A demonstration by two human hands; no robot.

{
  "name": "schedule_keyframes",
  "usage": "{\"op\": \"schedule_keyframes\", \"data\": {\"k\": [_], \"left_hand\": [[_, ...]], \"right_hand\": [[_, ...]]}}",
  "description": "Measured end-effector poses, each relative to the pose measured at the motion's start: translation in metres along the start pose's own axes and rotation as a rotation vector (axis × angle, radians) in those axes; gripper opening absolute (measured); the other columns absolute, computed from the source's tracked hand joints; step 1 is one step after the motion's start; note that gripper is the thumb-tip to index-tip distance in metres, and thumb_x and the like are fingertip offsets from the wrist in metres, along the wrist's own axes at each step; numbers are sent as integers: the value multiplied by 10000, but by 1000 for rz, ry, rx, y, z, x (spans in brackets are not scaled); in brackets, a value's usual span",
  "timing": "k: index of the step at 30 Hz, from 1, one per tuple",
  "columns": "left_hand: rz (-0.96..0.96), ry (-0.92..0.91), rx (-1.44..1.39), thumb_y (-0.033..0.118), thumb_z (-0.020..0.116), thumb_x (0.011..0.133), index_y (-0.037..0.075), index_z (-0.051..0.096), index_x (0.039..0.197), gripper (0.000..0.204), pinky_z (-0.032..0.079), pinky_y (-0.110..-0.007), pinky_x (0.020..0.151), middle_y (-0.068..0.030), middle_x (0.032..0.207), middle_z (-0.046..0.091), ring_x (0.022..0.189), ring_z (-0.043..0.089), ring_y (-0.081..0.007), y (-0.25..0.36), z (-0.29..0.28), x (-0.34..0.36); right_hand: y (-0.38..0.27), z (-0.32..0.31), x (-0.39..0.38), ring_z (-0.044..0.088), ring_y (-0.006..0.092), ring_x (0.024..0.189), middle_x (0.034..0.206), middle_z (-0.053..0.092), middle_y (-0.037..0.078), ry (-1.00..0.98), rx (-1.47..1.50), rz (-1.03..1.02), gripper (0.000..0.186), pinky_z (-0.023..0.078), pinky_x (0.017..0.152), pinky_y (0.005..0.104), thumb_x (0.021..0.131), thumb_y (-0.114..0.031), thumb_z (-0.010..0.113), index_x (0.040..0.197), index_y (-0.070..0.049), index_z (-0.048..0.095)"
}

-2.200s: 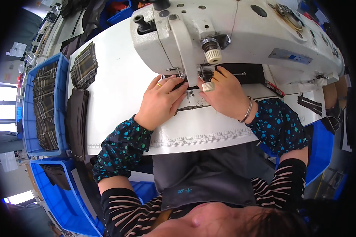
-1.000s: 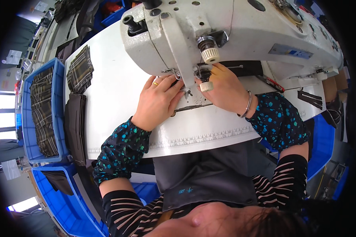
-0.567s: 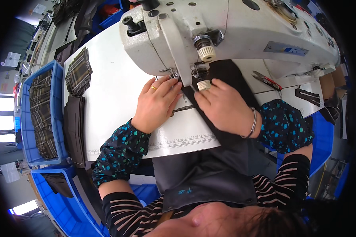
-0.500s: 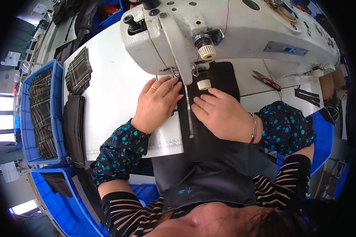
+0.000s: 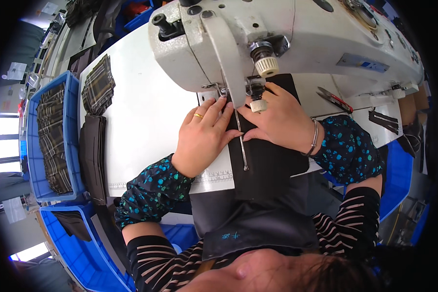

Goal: The person sews a zipper onto a piece of dark fabric using an industrial sewing machine. They align the zipper with the fabric edge, guide it through the machine to stitch it in place, and then trim the excess thread with scissors.

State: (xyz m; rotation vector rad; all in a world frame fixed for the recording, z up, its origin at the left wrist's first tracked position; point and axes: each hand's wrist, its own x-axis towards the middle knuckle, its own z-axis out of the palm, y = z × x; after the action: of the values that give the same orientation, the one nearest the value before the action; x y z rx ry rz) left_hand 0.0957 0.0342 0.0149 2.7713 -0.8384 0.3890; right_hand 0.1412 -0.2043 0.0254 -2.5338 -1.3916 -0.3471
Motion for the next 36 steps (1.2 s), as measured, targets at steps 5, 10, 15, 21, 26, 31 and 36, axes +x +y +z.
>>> {"op": "schedule_keyframes", "data": {"k": [5,10,15,21,26,31,36], "left_hand": [[-18,-10,-11,420,781,889,33,696,1353,610,506,-423,1067,-123,1389,667,1299,612,-299,4,2,-1],[-17,-3,-4,414,782,890,43,701,1348,595,504,-428,1067,-111,1391,666,1300,611,-298,2,3,-1],[-16,30,3,387,821,857,66,741,1298,551,539,-417,1003,-90,1421,666,1235,661,-299,1,4,0],[-20,15,-10,369,819,868,68,740,1299,531,541,-413,989,-84,1429,664,1226,665,-302,1,3,0],[-24,10,-9,371,820,867,70,737,1301,534,544,-413,993,-86,1416,672,1254,661,-298,1,2,1],[-11,18,-9,365,825,865,67,739,1289,525,547,-415,996,-92,1401,680,1274,658,-296,0,2,1],[-18,20,-17,363,831,859,64,740,1284,528,547,-415,995,-91,1398,680,1270,660,-296,1,3,1]], "right_hand": [[2,-4,0,639,284,1206,1218,743,75,3,-17,-9,530,499,1032,447,744,-493,854,1064,-81,759],[1,-2,0,640,277,1193,1226,744,73,13,-17,-10,537,501,1013,431,726,-489,858,1058,-78,758],[1,-2,-1,640,281,1191,1232,742,82,16,-10,-10,542,502,1012,428,720,-483,862,1059,-74,757],[0,-1,0,638,300,1215,1254,734,94,2,-2,6,546,509,1015,431,719,-480,867,1057,-64,761],[0,1,-1,637,320,1243,1258,730,105,11,-7,3,551,515,1010,436,719,-476,871,1053,-52,760],[0,1,-1,639,323,1242,1253,731,107,1,6,2,542,516,1008,435,721,-475,871,1043,-51,766],[1,1,-1,641,323,1234,1251,733,107,1,-5,-2,541,517,1006,437,720,-476,870,1044,-54,770]]}}
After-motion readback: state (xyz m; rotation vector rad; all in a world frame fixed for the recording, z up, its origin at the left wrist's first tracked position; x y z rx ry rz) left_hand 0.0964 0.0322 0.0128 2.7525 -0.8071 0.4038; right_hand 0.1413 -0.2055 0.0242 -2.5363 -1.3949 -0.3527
